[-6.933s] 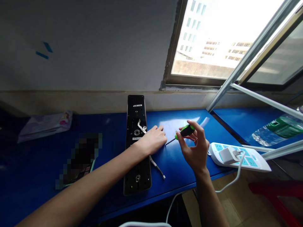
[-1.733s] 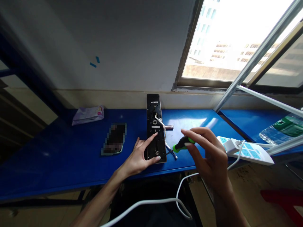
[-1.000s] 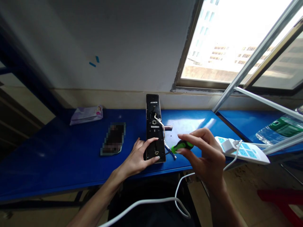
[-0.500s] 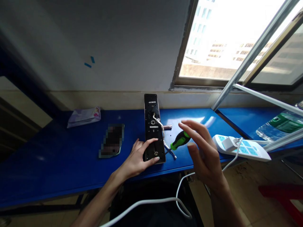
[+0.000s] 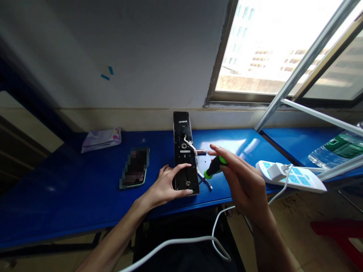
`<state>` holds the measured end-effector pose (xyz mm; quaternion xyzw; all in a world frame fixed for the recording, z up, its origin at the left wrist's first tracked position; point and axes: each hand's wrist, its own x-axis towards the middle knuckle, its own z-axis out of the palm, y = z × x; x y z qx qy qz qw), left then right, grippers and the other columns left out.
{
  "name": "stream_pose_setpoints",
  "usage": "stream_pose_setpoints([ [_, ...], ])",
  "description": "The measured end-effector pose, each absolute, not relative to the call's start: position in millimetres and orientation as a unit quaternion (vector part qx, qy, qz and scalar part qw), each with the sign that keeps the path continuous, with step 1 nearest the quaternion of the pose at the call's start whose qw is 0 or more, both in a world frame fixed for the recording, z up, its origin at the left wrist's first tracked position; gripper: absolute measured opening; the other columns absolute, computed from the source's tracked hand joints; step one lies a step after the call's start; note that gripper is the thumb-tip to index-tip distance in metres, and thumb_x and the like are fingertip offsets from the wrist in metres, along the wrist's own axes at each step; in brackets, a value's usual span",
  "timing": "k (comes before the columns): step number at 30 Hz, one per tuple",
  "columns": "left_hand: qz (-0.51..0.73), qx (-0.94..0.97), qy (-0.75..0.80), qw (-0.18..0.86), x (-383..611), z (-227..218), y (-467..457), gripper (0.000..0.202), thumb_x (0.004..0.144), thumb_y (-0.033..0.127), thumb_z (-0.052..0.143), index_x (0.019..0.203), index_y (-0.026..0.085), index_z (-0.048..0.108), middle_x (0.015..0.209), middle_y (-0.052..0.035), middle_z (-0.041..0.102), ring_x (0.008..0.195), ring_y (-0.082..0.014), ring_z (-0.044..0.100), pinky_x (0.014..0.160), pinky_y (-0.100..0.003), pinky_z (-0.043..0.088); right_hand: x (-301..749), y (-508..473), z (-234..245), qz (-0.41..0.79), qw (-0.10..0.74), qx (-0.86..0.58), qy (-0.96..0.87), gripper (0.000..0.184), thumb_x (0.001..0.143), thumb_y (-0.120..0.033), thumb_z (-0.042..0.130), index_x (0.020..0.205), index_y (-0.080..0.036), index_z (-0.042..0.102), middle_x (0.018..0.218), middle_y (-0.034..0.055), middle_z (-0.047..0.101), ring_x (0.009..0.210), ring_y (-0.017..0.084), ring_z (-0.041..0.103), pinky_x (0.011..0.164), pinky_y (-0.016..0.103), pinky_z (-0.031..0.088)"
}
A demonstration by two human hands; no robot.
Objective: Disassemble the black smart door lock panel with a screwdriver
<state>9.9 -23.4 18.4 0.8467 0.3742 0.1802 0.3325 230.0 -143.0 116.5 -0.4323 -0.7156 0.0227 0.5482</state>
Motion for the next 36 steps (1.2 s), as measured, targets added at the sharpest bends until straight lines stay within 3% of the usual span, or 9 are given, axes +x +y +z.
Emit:
stream_pose_setpoints([
  [5,0.171,0.843,0.386,0.334,9.3,18.0,-22.0,0.092,0.072,0.064,0.087,0.154,0.039,0.053,0.145,-0.0070,0.067,0.149,-0.0492,0.043,0.123,-0.071,0.032,230.9,-141.3,112.9,-0.067,0.596,-0.442,-0.667,0.052,0.085,-0.012,0.086,0.129,-0.038,0.077,0.094,0.0013,0.070,0.079,0.017,0.071,0.066,0.031,0.061],
  [10,0.178,0.844,0.382,0.331,9.5,16.5,-22.5,0.088,0.074,0.064,0.085,0.153,0.039,0.054,0.144,-0.0064,0.068,0.147,-0.0471,0.047,0.123,-0.070,0.032,235.0,-144.1,112.4,-0.005,0.551,-0.448,-0.704,0.056,0.102,-0.006,0.057,0.150,-0.033,0.062,0.143,0.0101,0.069,0.130,0.027,0.068,0.105,0.049,0.060],
  [14,0.182,0.847,0.377,0.328,8.9,14.1,-21.4,0.089,0.074,0.065,0.085,0.153,0.038,0.054,0.147,-0.0069,0.066,0.147,-0.0473,0.046,0.123,-0.070,0.032,231.6,-145.4,111.3,-0.028,0.595,-0.418,-0.686,0.052,0.093,-0.006,0.075,0.134,-0.037,0.074,0.111,0.0055,0.077,0.098,0.022,0.077,0.079,0.038,0.067],
  [17,0.179,0.846,0.378,0.331,8.8,15.0,-21.5,0.089,0.074,0.064,0.085,0.154,0.039,0.054,0.145,-0.0071,0.067,0.147,-0.0476,0.047,0.122,-0.070,0.034,229.5,-144.9,110.9,-0.066,0.608,-0.438,-0.658,0.046,0.086,-0.013,0.085,0.125,-0.036,0.079,0.093,0.0025,0.067,0.079,0.018,0.071,0.063,0.033,0.062],
  [22,0.175,0.843,0.384,0.335,9.7,17.3,-22.2,0.088,0.074,0.062,0.085,0.153,0.038,0.054,0.145,-0.0080,0.066,0.146,-0.0477,0.047,0.122,-0.069,0.035,232.7,-146.5,112.0,0.025,0.551,-0.444,-0.706,0.058,0.103,-0.006,0.055,0.153,-0.035,0.059,0.143,0.0091,0.069,0.132,0.027,0.067,0.108,0.049,0.058],
  [28,0.173,0.840,0.387,0.338,9.5,15.4,-21.7,0.089,0.074,0.063,0.085,0.154,0.038,0.053,0.146,-0.0090,0.064,0.149,-0.0483,0.043,0.121,-0.069,0.037,234.8,-144.5,112.8,-0.052,0.598,-0.469,-0.648,0.050,0.085,-0.013,0.086,0.128,-0.038,0.078,0.092,0.0006,0.072,0.079,0.018,0.071,0.067,0.033,0.060],
  [30,0.172,0.841,0.387,0.337,9.6,15.3,-21.6,0.089,0.075,0.063,0.085,0.154,0.039,0.053,0.146,-0.0085,0.065,0.148,-0.0478,0.044,0.121,-0.068,0.037,236.7,-144.4,112.7,-0.058,0.584,-0.483,-0.650,0.046,0.091,-0.014,0.080,0.132,-0.037,0.076,0.097,0.0023,0.071,0.086,0.019,0.071,0.072,0.034,0.060],
  [33,0.168,0.841,0.386,0.340,10.1,15.7,-21.5,0.089,0.075,0.063,0.085,0.155,0.038,0.053,0.145,-0.0080,0.065,0.147,-0.0468,0.045,0.122,-0.067,0.035,239.3,-146.9,112.1,0.029,0.556,-0.462,-0.690,0.054,0.104,-0.008,0.056,0.150,-0.036,0.062,0.137,0.0071,0.071,0.123,0.024,0.070,0.099,0.041,0.060],
  [36,0.171,0.842,0.386,0.337,10.5,16.2,-21.7,0.089,0.075,0.062,0.085,0.154,0.038,0.053,0.144,-0.0082,0.065,0.147,-0.0469,0.045,0.122,-0.067,0.036,238.1,-149.0,112.2,0.047,0.562,-0.438,-0.700,0.056,0.100,-0.006,0.065,0.145,-0.039,0.065,0.129,0.0035,0.075,0.113,0.021,0.075,0.092,0.036,0.063],
])
